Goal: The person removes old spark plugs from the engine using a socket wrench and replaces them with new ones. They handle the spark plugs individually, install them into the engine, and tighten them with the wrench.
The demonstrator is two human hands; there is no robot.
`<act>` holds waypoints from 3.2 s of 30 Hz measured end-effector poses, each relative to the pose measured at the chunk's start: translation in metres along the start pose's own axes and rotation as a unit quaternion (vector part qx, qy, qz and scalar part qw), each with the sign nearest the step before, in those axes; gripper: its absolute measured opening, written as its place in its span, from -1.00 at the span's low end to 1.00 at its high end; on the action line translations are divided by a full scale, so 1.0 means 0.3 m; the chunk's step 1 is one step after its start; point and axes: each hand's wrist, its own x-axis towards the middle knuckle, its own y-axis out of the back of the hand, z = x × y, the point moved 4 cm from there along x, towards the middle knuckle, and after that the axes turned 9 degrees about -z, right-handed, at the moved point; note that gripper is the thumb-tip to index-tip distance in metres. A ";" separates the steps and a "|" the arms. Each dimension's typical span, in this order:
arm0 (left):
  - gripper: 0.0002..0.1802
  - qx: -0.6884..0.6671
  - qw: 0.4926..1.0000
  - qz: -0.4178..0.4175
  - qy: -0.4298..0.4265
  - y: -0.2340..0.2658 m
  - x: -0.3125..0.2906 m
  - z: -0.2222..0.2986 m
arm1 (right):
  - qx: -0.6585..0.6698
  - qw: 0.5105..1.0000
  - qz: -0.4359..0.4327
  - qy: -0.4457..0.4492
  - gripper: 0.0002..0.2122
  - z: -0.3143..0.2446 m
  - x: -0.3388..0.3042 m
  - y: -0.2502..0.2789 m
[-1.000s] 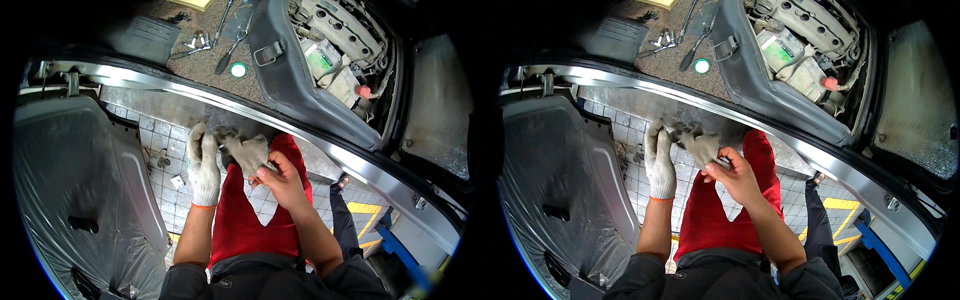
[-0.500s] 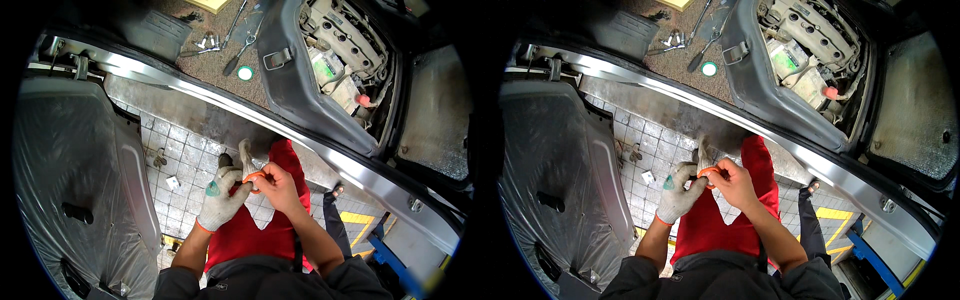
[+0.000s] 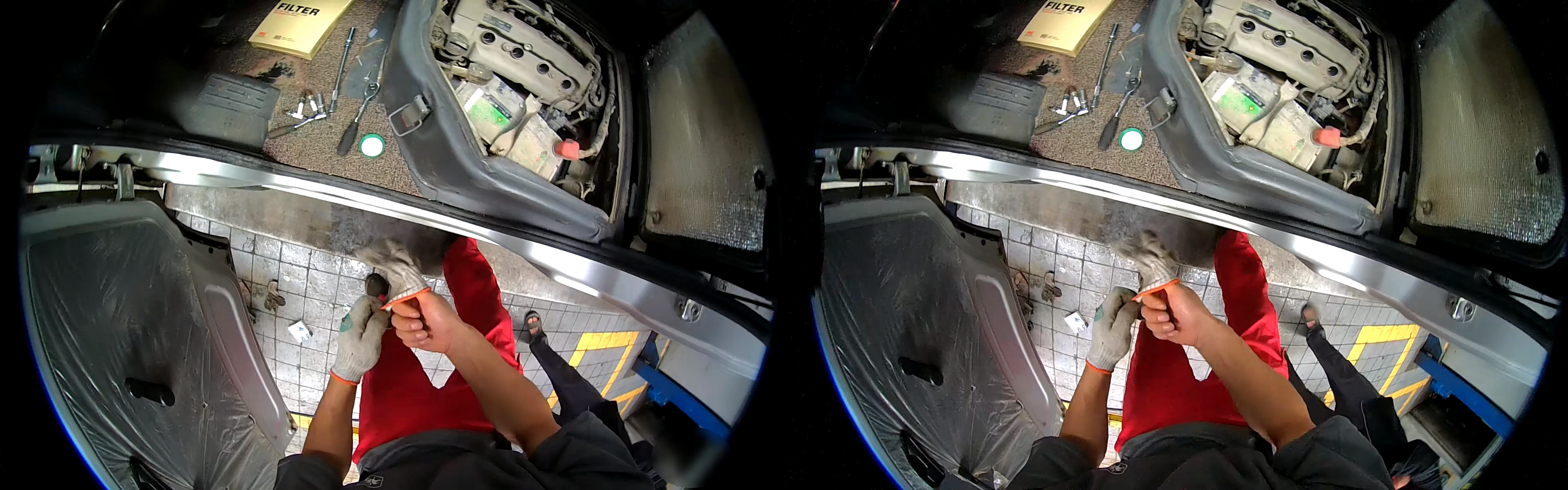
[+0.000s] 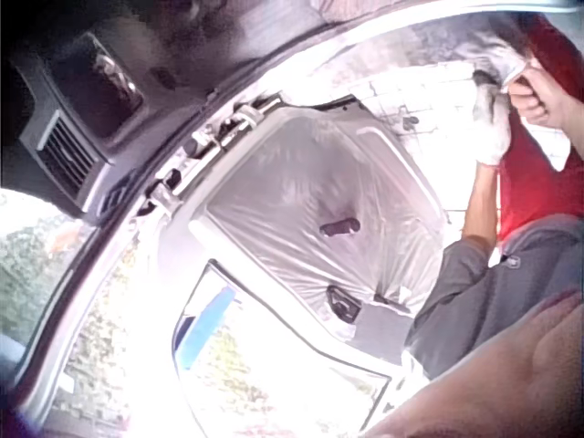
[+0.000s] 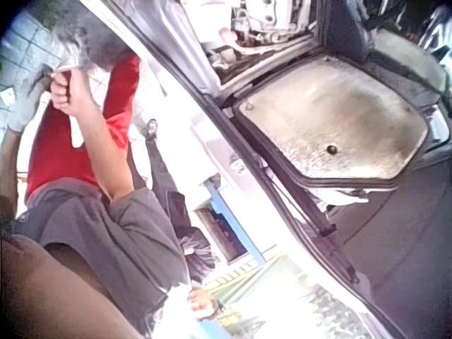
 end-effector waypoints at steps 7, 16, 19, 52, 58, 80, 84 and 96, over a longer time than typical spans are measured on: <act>-0.82 0.099 0.977 -0.173 0.070 -0.074 -0.007 0.061 | -0.145 0.944 0.038 0.293 -0.78 -0.028 0.080 0.014; -0.77 0.198 0.936 -0.288 0.025 -0.198 0.044 0.101 | -0.037 0.973 -0.167 0.153 -0.58 -0.004 0.202 0.195; -0.75 0.166 0.921 -0.345 0.071 -0.226 0.025 0.111 | -0.066 0.973 -0.085 0.206 -0.55 -0.017 0.151 0.185; -0.72 0.045 0.997 -0.020 -0.064 0.164 0.870 0.872 | -0.450 0.830 0.134 0.300 -0.61 -0.369 -0.272 -0.300; -0.74 0.110 0.976 -0.190 0.000 -0.205 0.694 0.880 | -0.527 0.675 0.271 0.439 -0.47 -0.585 -0.300 -0.487; -0.30 0.588 0.731 0.240 -0.250 -0.082 1.306 0.997 | -0.855 0.252 0.454 -0.005 -0.77 -1.204 -0.274 -0.491; -0.30 0.599 0.729 0.239 -0.228 -0.103 1.279 1.027 | -0.785 0.340 0.512 0.077 -0.78 -1.243 -0.265 -0.505; -0.29 0.593 0.745 0.211 -0.223 -0.109 1.284 1.040 | -0.622 0.499 0.579 0.168 -0.69 -1.382 -0.269 -0.384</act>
